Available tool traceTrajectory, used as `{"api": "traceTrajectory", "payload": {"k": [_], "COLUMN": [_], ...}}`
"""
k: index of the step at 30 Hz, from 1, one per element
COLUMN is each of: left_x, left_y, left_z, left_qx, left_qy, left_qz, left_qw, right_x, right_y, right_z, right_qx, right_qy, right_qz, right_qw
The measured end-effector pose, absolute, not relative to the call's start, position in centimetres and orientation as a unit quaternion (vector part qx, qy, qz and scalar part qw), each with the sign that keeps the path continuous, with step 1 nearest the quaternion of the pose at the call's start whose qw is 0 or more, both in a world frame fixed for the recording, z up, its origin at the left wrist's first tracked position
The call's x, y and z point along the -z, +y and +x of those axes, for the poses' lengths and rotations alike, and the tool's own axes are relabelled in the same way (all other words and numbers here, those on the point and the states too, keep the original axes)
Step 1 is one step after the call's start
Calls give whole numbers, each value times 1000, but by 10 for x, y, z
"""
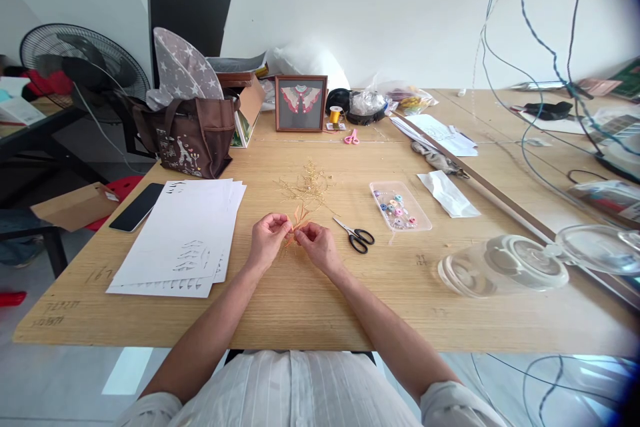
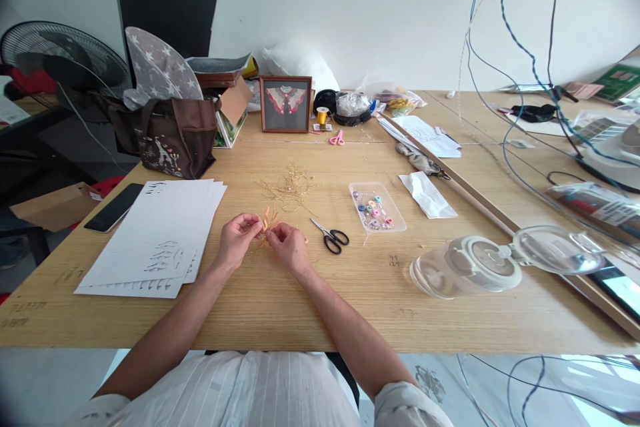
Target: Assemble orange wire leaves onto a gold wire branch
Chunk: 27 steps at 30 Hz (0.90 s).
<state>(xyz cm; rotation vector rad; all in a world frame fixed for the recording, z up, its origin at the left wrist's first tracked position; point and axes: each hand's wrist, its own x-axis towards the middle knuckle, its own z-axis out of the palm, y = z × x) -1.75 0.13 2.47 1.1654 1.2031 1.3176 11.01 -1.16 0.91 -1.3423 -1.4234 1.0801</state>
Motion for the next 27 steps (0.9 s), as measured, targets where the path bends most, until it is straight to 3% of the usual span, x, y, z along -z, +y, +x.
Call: {"api": "traceTrajectory", "payload": {"k": [19, 27], "left_x": [-20, -17], "left_y": [-8, -10], "left_z": [-8, -6], "left_qx": [-482, -488], "left_qy": [464, 497], "left_qz": [451, 483], "left_qw": [591, 531], "right_x": [-15, -14], "right_y": [-7, -6], "right_z": [116, 115], "right_qx": [-414, -423], "right_qy": [-526, -521], "right_qz": [-533, -534], "right_qw": [518, 514]}}
